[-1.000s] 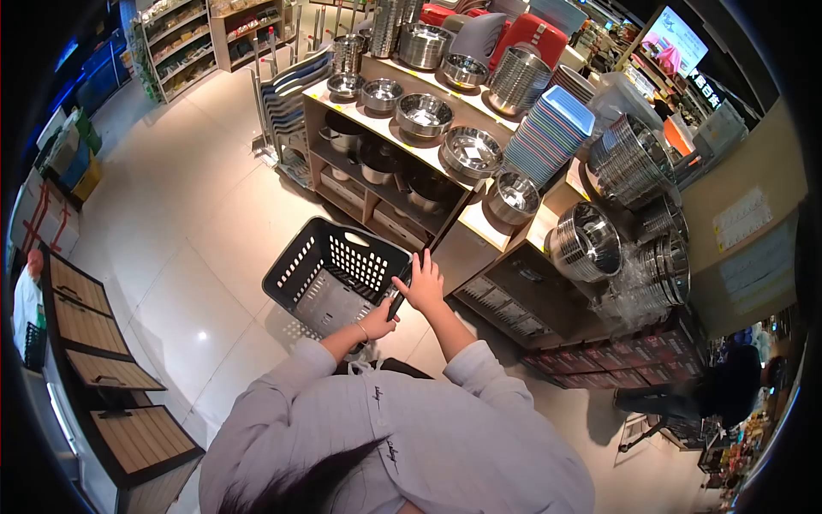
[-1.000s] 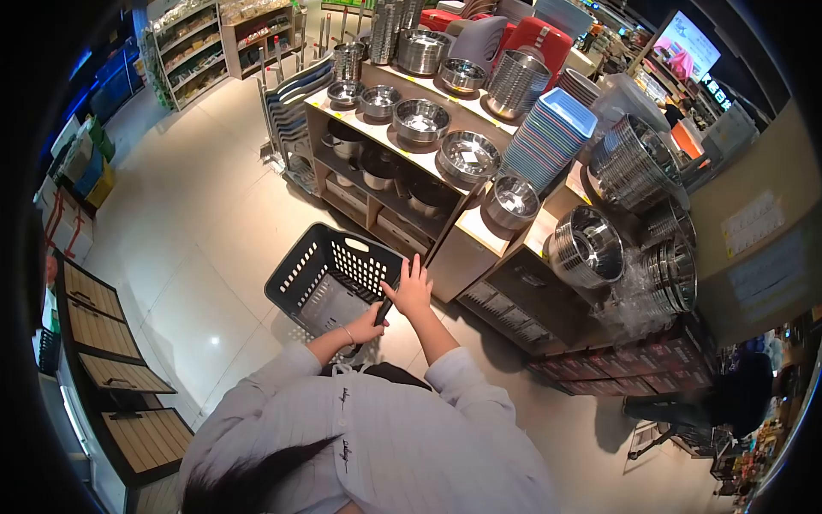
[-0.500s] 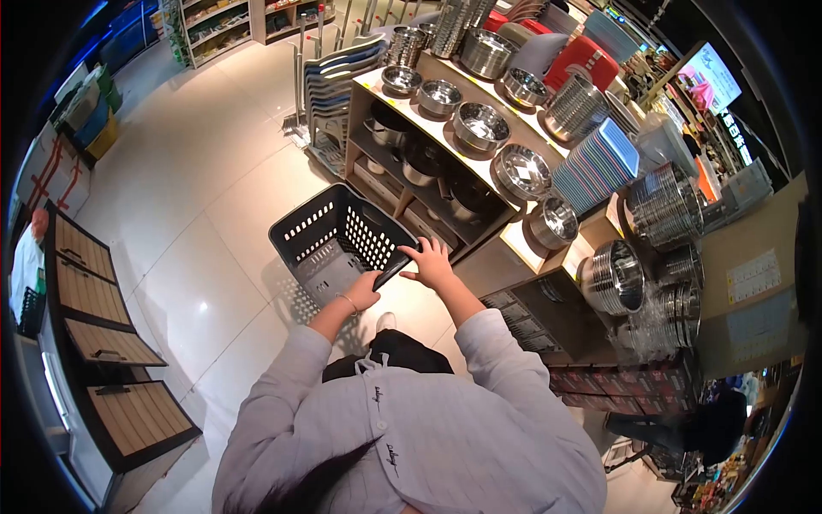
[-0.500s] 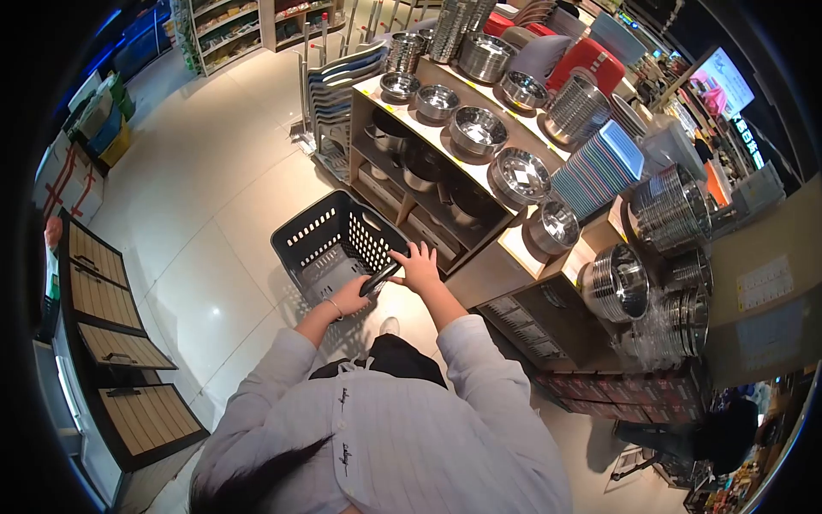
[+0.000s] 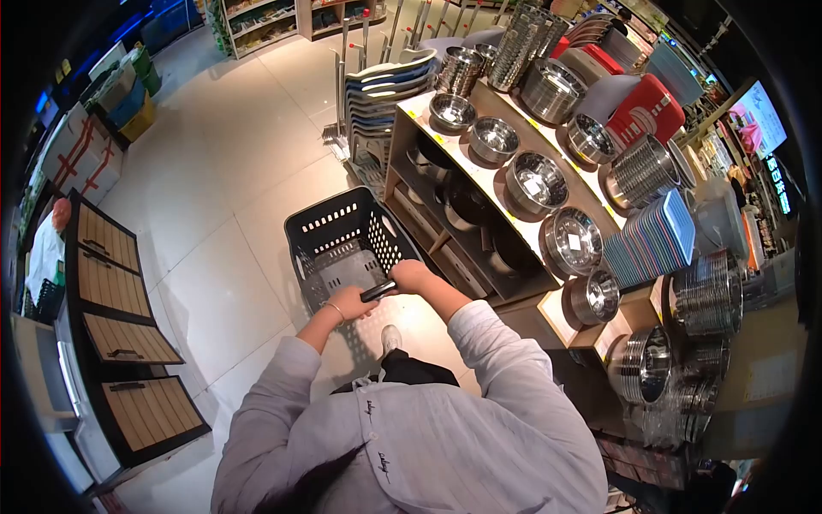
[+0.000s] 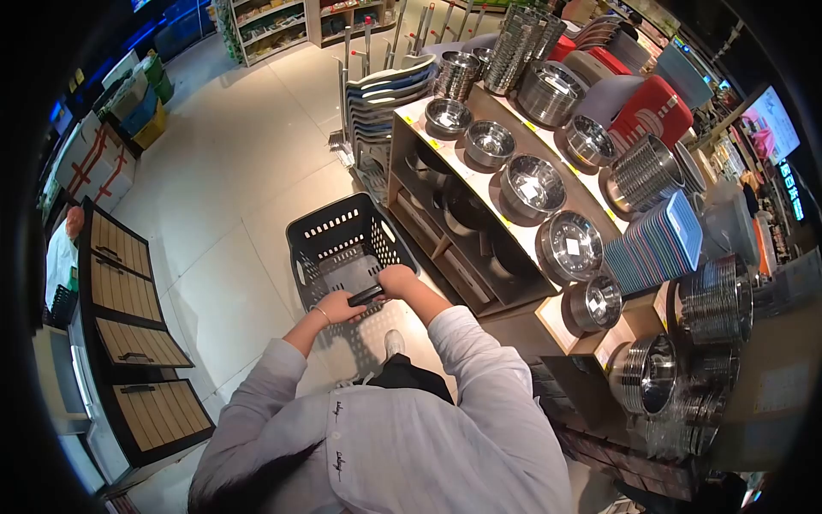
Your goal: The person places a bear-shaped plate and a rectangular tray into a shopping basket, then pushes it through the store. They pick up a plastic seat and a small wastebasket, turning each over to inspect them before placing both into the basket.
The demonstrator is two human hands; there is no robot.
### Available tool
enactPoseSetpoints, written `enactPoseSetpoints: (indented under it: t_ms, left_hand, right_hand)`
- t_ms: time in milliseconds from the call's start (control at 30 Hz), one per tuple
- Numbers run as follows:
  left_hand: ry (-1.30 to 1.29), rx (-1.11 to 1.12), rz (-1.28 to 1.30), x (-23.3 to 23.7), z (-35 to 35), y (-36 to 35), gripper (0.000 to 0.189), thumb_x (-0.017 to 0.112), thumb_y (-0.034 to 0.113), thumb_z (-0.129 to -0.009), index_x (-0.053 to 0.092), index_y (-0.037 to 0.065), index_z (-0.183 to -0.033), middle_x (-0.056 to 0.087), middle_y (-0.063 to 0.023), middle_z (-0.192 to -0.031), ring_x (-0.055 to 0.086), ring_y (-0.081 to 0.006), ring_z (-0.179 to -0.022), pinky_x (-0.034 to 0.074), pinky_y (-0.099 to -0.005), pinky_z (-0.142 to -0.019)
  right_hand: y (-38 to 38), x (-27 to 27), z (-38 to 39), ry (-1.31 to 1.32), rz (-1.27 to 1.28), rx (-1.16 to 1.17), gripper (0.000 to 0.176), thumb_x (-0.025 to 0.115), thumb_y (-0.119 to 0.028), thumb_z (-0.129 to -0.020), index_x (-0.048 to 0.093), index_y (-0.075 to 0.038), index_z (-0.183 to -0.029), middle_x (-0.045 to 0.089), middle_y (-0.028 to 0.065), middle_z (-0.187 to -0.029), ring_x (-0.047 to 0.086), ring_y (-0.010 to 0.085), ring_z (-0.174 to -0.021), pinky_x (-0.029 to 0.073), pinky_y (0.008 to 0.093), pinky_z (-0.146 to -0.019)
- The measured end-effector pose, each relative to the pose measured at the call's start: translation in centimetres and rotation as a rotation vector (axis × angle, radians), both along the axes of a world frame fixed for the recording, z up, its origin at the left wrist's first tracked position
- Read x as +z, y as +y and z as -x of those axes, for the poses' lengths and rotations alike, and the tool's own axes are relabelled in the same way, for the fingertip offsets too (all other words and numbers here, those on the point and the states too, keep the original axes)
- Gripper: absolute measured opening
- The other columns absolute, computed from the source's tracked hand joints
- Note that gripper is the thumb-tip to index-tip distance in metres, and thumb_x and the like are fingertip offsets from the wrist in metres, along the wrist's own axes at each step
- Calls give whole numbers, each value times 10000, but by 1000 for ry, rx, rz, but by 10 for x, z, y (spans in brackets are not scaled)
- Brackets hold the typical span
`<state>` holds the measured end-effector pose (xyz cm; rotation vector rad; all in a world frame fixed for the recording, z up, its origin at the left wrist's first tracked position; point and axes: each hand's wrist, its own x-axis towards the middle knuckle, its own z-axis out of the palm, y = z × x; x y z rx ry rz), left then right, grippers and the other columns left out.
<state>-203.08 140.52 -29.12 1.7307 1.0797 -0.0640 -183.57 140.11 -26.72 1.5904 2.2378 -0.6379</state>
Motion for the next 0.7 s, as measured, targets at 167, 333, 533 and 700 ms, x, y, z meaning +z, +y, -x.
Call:
enactPoseSetpoints:
  t_ms: [167,333,533,700]
  left_hand:
    - [137,-32,-141,15,3,55,352,596,370,-673,645,40,-785,617,-171,-706,603,-308,-683,473,-354,-674]
    - [164,60,-80,9,4,112,346,602,332,-626,637,20,-772,602,-192,-693,588,-337,-674,467,-364,-665]
    - [137,126,-155,-3,15,177,343,592,316,-624,634,10,-773,599,-202,-704,585,-344,-691,467,-374,-679]
    - [155,81,-141,-13,30,242,362,580,318,-628,636,12,-812,606,-212,-758,585,-348,-717,471,-380,-710]
  right_hand:
    - [59,-10,6,18,-24,-8,309,707,-348,-633,663,-71,-763,636,121,-789,616,284,-770,495,373,-670]
    - [125,-20,6,69,-37,40,284,705,-322,-639,655,-64,-748,631,126,-768,612,294,-756,487,377,-655]
    - [205,-34,14,76,-44,96,246,681,-300,-639,653,-79,-742,627,124,-742,611,285,-747,488,381,-658]
    - [271,-44,29,54,-16,96,233,668,-302,-641,649,-86,-726,624,125,-729,608,286,-731,488,381,-655]
